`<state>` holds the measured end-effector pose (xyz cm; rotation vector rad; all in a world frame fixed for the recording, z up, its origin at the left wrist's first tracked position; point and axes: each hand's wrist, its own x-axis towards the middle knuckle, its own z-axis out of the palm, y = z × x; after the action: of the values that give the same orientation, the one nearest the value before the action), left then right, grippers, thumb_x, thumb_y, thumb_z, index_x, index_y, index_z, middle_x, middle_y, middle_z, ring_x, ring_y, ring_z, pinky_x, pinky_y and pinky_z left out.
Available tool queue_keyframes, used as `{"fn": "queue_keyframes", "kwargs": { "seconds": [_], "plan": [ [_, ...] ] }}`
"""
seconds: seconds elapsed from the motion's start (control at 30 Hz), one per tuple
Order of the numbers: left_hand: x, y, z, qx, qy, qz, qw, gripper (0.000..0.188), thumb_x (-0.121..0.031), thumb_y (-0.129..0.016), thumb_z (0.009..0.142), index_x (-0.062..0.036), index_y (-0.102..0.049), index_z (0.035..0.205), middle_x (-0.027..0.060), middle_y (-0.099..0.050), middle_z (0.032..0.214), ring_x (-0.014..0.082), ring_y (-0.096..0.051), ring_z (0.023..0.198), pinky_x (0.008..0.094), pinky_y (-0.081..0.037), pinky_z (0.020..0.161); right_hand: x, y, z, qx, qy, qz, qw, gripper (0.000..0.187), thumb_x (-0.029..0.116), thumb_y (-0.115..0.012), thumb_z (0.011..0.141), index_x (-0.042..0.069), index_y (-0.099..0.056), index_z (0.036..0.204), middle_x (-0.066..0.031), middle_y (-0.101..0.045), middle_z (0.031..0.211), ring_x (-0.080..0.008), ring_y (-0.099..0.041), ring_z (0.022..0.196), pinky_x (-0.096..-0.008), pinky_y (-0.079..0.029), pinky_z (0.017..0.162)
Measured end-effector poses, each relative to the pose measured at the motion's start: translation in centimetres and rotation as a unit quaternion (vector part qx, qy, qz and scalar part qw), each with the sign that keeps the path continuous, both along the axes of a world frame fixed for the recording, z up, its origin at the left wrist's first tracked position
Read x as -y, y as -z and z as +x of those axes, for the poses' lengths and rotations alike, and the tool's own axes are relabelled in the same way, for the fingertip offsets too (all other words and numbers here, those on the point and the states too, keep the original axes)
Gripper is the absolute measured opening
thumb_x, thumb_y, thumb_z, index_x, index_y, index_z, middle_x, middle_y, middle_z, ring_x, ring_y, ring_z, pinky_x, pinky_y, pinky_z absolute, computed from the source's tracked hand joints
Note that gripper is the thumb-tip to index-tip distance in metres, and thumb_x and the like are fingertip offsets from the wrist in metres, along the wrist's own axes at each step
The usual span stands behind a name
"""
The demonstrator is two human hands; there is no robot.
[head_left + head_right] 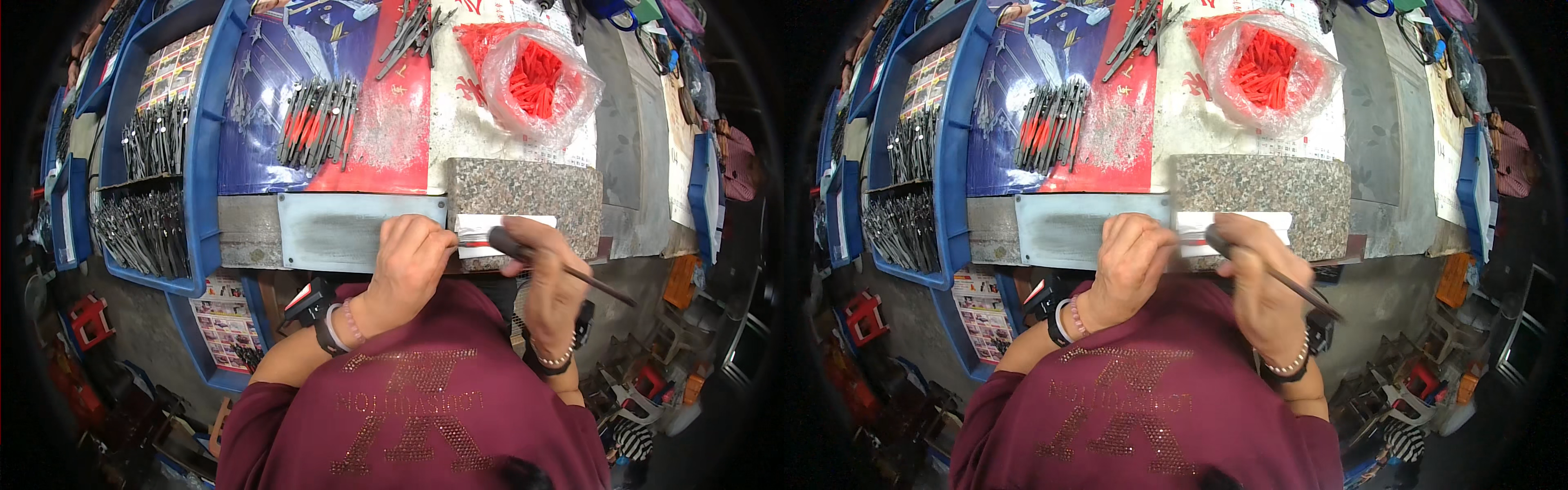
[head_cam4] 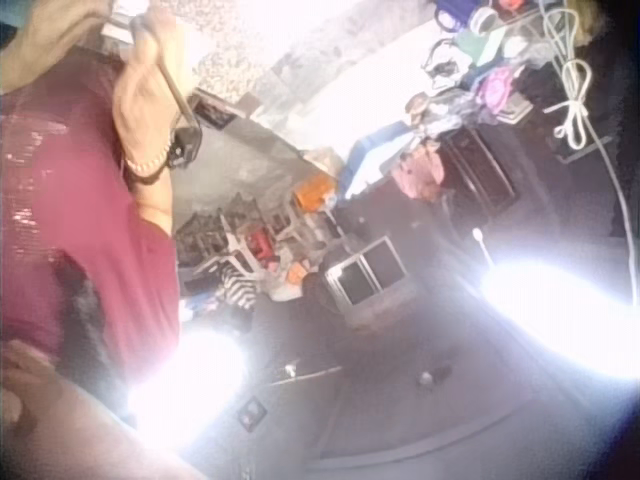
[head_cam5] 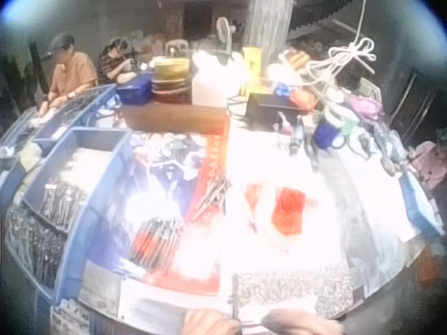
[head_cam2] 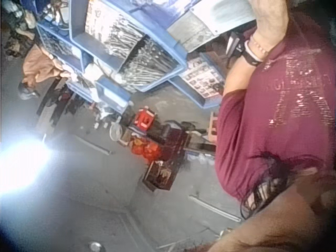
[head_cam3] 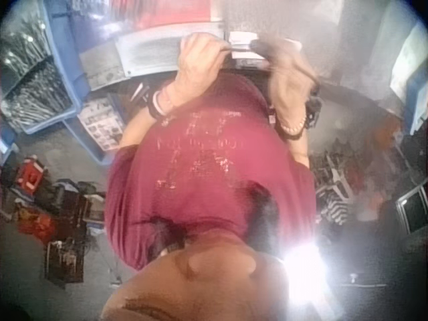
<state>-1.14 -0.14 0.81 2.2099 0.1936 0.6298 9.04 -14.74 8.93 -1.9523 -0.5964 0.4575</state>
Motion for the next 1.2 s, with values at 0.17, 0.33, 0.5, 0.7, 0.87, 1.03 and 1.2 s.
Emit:
{"fn": "queue_keyframes", "kwargs": {
  "seconds": [0.17,0.33,0.5,0.7,0.87,1.03,1.2],
  "plan": [
    [0.0,-0.2,-0.1,-0.012,0.006,-0.001,1.0,0.022,0.003,-0.069,0.07,-0.005,-0.061,0.09,0.0094,-0.054,0.086,0.0284,-0.056,0.083,0.0388,-0.041,0.076,1.3,-2.2,0.0,0.159,0.001,0.191,0.969,0.023,0.011,-0.045,0.097,-0.001,-0.064,0.104,-0.0191,-0.066,0.105,-0.0238,-0.067,0.076,-0.0284,-0.055,0.061],
    [0.0,-0.5,0.2,-0.011,0.008,0.008,1.0,0.02,0.002,-0.069,0.071,-0.0049,-0.061,0.088,0.0099,-0.054,0.086,0.0284,-0.055,0.083,0.0391,-0.04,0.077,1.7,1.5,0.8,0.01,-0.038,0.001,0.999,0.024,0.011,-0.045,0.099,-0.005,-0.063,0.104,-0.0127,-0.068,0.098,-0.0157,-0.064,0.065,-0.0259,-0.05,0.058],
    [0.0,-0.6,0.0,-0.02,0.007,0.002,1.0,0.019,0.002,-0.068,0.072,-0.0046,-0.061,0.088,0.0091,-0.054,0.084,0.0275,-0.056,0.083,0.0383,-0.04,0.077,3.1,1.2,0.3,0.015,0.072,0.035,0.997,0.05,0.032,-0.029,0.105,-0.007,-0.059,0.099,-0.019,-0.067,0.1,-0.0132,-0.061,0.06,-0.0234,-0.05,0.053],
    [0.1,-0.2,0.0,-0.018,0.006,0.011,1.0,0.021,0.002,-0.069,0.071,-0.0047,-0.061,0.089,0.0083,-0.055,0.084,0.0268,-0.056,0.082,0.0379,-0.04,0.077,2.7,-0.3,0.0,0.033,0.057,0.11,0.992,0.05,0.035,-0.033,0.104,-0.008,-0.059,0.102,-0.0217,-0.065,0.104,-0.0159,-0.063,0.068,-0.0241,-0.052,0.057],
    [0.1,-0.3,-0.1,-0.017,0.001,0.006,1.0,0.021,0.003,-0.069,0.071,-0.005,-0.061,0.089,0.0079,-0.055,0.084,0.027,-0.055,0.081,0.038,-0.04,0.076,0.9,-0.5,-0.9,0.026,-0.009,0.16,0.987,0.049,0.034,-0.037,0.103,-0.01,-0.059,0.104,-0.0259,-0.064,0.108,-0.0247,-0.067,0.082,-0.0295,-0.056,0.062],
    [0.2,-0.3,0.1,-0.019,0.006,0.013,1.0,0.021,0.002,-0.069,0.071,-0.0051,-0.061,0.089,0.008,-0.055,0.084,0.027,-0.055,0.081,0.0378,-0.04,0.076,-0.9,0.6,-0.4,0.035,-0.157,-0.075,0.984,0.046,0.032,-0.035,0.103,-0.004,-0.062,0.107,-0.0239,-0.064,0.104,-0.0224,-0.065,0.068,-0.0285,-0.055,0.059],
    [0.0,-0.4,-0.2,-0.026,0.005,0.012,1.0,0.021,0.002,-0.068,0.072,-0.0053,-0.061,0.09,0.0081,-0.055,0.084,0.0269,-0.056,0.082,0.038,-0.039,0.077,1.0,0.1,-0.4,0.091,0.007,0.198,0.976,0.029,0.02,-0.045,0.1,-0.005,-0.061,0.102,-0.023,-0.065,0.108,-0.0253,-0.068,0.082,-0.0294,-0.057,0.064]
  ]
}}
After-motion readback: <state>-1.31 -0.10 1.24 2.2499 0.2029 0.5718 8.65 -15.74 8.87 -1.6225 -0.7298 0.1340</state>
